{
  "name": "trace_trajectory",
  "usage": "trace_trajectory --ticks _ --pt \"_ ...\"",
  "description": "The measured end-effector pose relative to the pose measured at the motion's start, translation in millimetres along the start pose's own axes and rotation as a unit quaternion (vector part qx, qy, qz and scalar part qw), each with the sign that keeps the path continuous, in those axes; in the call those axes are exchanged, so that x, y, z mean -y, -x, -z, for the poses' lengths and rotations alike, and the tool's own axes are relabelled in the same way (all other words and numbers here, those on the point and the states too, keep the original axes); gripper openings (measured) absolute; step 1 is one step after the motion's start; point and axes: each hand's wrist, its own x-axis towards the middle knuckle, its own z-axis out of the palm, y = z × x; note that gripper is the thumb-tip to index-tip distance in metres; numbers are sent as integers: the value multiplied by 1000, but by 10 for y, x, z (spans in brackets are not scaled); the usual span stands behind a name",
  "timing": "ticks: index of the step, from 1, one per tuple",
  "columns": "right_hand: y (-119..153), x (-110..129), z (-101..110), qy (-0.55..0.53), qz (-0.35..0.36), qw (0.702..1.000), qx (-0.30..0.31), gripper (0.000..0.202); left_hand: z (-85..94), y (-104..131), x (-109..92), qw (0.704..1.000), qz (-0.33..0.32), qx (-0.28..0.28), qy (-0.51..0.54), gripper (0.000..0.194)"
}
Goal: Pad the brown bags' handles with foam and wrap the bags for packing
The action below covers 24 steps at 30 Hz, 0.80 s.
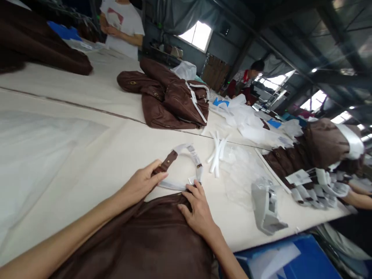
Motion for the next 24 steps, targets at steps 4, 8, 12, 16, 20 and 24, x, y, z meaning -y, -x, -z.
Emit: trace_trajectory --ticks 4,8,12,16,20,24 --pt "26 0 21 -65 -4 997 -45 36 -189 -100 409 991 29 35 -125 38" --pt "238 -140 236 -143 -29 977 -159 27 -148 -125 442 990 38 18 -134 50" --pt "553 -562 626 -116 -153 932 -307 20 -130 -136 395 986 105 31 -129 51" --pt "678 -1114 986 -15 -204 918 -339 27 -166 -159 401 985 135 26 -107 51" --pt "478 -1489 1154 103 -180 930 -304 26 -178 -164 358 984 146 16 -99 55" --pt "146 -1658 1189 128 -174 935 -281 26 -165 -145 306 983 156 23 -93 55"
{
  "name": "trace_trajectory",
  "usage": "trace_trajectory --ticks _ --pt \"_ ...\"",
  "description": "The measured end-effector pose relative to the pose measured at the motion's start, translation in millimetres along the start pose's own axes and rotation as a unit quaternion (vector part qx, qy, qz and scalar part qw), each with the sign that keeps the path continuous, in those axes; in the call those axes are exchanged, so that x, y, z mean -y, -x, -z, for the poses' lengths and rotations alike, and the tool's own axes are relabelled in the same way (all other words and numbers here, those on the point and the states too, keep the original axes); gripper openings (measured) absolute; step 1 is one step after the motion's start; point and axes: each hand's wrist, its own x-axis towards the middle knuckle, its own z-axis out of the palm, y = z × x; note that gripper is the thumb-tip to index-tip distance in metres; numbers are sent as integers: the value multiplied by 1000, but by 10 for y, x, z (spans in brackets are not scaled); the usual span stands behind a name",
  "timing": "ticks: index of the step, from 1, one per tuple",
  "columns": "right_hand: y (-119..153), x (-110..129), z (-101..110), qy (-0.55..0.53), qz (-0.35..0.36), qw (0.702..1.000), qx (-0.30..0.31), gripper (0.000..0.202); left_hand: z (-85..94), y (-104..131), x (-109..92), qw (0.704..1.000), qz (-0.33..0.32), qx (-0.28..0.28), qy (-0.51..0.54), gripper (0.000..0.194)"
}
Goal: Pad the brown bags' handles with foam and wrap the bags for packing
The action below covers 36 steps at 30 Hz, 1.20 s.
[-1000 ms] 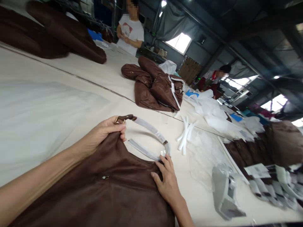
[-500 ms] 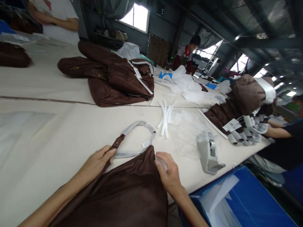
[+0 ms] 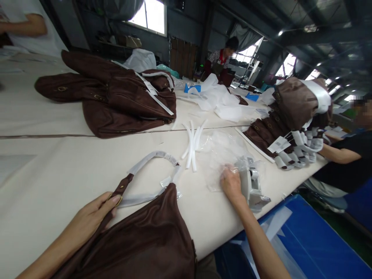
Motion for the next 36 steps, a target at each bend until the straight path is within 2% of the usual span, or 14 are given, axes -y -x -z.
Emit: trace_trajectory --ticks 3,5,10,13,16,18,20,23,26,28,32,34,36 --pt "-118 1 -60 -5 6 1000 -4 26 2 17 -15 1000 14 9 16 59" --pt "-109 -4 -25 -4 10 1000 -6 26 2 27 -29 999 20 10 33 61" --pt "114 67 312 -15 9 998 -68 28 24 36 -17 997 23 12 79 62" --pt "315 208 623 -67 -96 989 -87 32 50 4 65 990 27 27 135 53" --pt "552 399 918 -151 -202 965 -69 38 67 -11 129 980 31 7 196 43" --pt "689 529 1047 -230 -254 939 -39 42 68 19 127 978 15 -12 208 40" --pt "753 653 1078 -306 -306 901 13 45 58 67 104 977 -14 -21 212 39" --pt "663 877 888 -370 -337 853 146 47 35 112 103 968 -50 -31 245 41" --pt "443 1214 459 -386 -298 825 284 46 25 125 165 958 -75 -42 275 39" --pt "299 1474 121 -382 -259 817 347 45 23 143 206 952 -91 -36 292 38" --pt "90 1943 -503 -340 -173 824 420 38 11 200 229 935 -117 -27 334 38" --pt "34 2143 -751 -326 -150 826 434 33 7 222 223 928 -126 -32 349 39" --pt "20 2319 -943 -334 -139 817 449 28 5 233 221 923 -134 -28 359 40"
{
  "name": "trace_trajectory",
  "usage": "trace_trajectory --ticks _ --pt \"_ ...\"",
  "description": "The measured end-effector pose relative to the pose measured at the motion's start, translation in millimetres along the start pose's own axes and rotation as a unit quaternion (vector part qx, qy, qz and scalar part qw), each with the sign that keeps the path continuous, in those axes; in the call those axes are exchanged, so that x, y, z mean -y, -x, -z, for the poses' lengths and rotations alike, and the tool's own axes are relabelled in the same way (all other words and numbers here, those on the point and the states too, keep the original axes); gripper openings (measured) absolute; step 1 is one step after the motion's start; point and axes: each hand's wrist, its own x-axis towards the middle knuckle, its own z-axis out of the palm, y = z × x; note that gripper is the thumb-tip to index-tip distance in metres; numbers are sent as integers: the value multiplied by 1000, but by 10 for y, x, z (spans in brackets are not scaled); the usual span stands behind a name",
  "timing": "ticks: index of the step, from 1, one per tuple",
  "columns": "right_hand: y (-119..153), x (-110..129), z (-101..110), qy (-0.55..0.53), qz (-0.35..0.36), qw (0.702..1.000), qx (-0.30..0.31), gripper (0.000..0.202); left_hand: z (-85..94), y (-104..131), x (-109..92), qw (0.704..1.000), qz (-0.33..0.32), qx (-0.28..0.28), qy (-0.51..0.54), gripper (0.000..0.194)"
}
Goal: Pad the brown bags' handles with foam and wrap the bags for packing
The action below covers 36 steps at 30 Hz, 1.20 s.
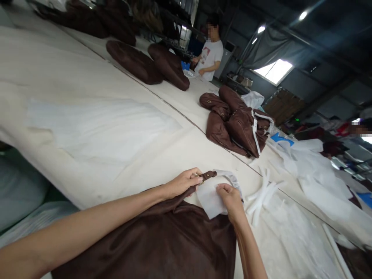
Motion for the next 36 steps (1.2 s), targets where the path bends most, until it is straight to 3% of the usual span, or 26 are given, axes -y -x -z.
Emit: trace_trajectory --ticks 5,9,14,17,20,22,28,33,36 --pt "-135 18 -308 -57 16 996 71 27 33 -2 18 1000 0 11 12 42" --pt "-21 -56 -363 -210 -13 966 150 32 59 2 26 1000 2 1 4 40" --pt "56 -95 -454 -300 -34 947 110 27 30 -5 58 999 19 -15 -21 35" --pt "5 -86 -507 -317 -32 944 88 27 14 -37 113 996 27 -74 -29 38" --pt "-50 -78 -512 -328 -28 941 81 26 33 -70 157 985 48 -166 -9 64" --pt "-74 -72 -502 -328 -26 941 84 25 59 -76 149 978 68 -195 25 76" --pt "-46 -34 -430 -297 -17 950 96 27 80 -30 22 976 92 -122 153 51" --pt "36 -107 -314 -215 -49 965 140 44 55 -31 29 969 58 -154 185 46" --pt "9 -155 -351 -199 -50 971 120 43 56 -51 57 966 40 -175 187 45"
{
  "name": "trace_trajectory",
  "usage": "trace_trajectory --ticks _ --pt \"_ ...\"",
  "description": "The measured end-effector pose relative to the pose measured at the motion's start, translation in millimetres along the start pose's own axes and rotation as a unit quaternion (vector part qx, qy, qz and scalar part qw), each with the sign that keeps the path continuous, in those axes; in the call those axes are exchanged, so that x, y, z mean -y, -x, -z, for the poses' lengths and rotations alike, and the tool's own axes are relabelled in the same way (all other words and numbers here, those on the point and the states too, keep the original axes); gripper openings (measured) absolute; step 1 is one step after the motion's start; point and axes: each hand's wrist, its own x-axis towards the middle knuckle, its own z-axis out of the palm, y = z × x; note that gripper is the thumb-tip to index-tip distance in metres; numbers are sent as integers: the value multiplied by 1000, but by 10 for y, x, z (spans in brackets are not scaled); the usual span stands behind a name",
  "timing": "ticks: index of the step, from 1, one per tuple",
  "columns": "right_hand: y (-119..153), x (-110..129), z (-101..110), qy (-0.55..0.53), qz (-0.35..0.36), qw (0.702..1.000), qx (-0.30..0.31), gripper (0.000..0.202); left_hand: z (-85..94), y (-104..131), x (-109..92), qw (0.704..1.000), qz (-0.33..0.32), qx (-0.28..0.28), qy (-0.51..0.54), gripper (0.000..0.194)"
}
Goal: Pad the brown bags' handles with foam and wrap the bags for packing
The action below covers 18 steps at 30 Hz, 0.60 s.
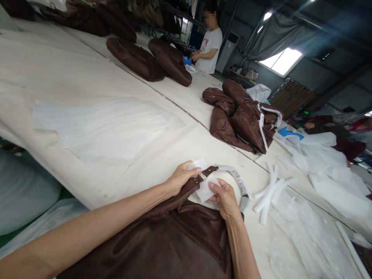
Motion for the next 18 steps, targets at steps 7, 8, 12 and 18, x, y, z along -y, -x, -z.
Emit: trace_trajectory --ticks 7,8,12,18 --pt "-126 -44 -121 -4 49 998 -47 39 -4 10 -51 1000 12 7 -6 46" --pt "-121 -48 -116 -2 52 998 -46 39 -10 18 -66 1000 20 19 -7 46" --pt "-28 -47 -43 -11 73 995 -69 42 -31 35 -97 999 31 36 -8 43" --pt "170 13 137 -7 129 991 30 52 -50 25 -75 999 2 32 -9 39"
